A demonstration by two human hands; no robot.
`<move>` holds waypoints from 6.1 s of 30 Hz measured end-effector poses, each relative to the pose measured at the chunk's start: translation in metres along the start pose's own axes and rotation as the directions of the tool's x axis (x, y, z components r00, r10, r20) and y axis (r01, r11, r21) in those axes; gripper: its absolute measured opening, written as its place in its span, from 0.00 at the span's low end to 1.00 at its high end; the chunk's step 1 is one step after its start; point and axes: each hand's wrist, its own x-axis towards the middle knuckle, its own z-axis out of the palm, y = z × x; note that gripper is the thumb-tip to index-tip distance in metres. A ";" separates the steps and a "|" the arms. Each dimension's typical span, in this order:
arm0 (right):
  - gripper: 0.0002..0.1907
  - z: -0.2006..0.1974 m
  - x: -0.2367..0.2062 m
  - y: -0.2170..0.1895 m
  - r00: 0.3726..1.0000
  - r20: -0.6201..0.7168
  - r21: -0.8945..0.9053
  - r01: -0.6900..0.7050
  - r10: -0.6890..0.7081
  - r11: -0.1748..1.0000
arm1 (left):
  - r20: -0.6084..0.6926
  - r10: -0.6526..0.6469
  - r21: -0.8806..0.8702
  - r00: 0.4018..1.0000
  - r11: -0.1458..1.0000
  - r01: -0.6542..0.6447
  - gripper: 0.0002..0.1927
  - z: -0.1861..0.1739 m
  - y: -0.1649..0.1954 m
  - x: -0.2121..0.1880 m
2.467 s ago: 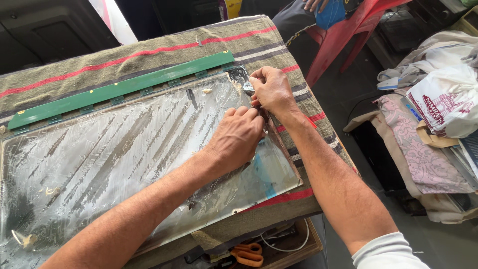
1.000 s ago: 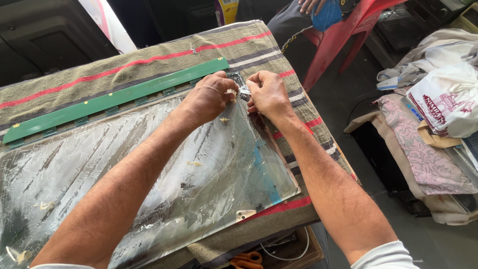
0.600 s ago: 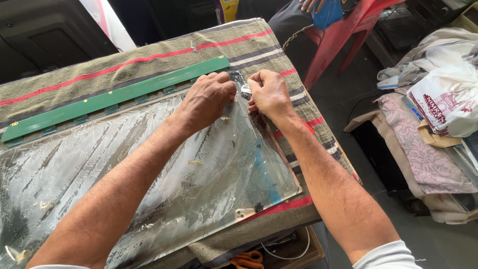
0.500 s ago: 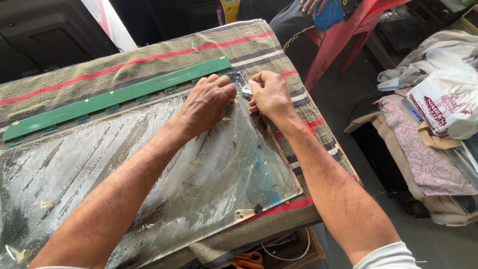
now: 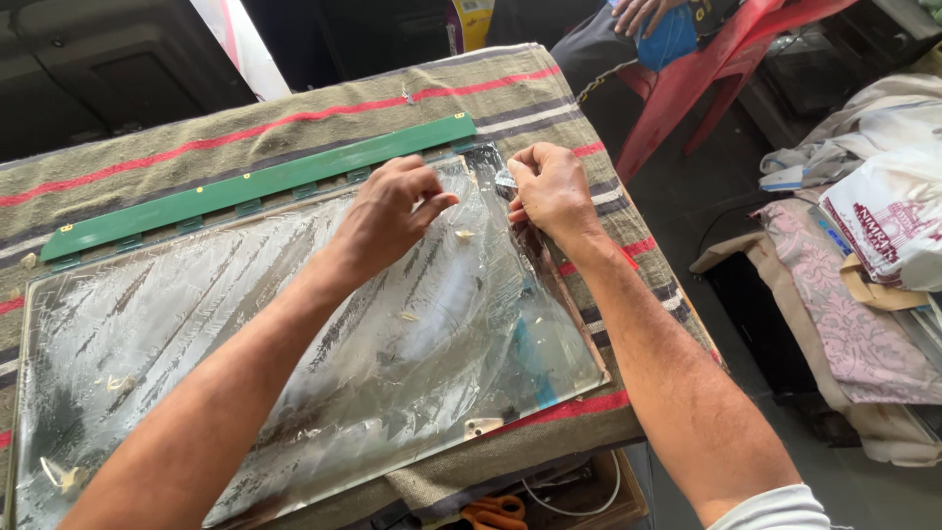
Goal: The person works on a large glass panel laid on a cloth-covered workbench, peeling and scraping old adhesive residue from the panel's edge and surface by hand. They press the panel steady with one hand while picking off residue along the border, occasionally brushing loose scraps aside.
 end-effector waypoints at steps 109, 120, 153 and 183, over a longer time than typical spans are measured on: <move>0.08 0.002 -0.001 0.003 1.000 0.012 -0.117 0.019 -0.018 0.993 | -0.043 0.002 -0.019 0.999 1.000 -0.003 0.04 -0.002 -0.025 0.017; 0.08 0.002 -0.009 -0.013 0.998 0.044 -0.015 0.047 -0.047 0.999 | 0.030 -0.330 -0.589 0.944 0.757 0.283 0.05 0.007 -0.017 0.015; 0.05 0.035 -0.080 -0.050 0.681 0.426 -0.165 0.705 -0.595 0.689 | 0.065 -0.594 -0.824 0.802 0.421 0.379 0.06 -0.008 -0.001 -0.060; 0.09 0.009 0.030 -0.017 0.984 0.120 -0.301 0.165 -0.134 0.939 | -0.170 -0.424 -0.088 0.889 0.905 0.415 0.11 -0.038 0.015 -0.092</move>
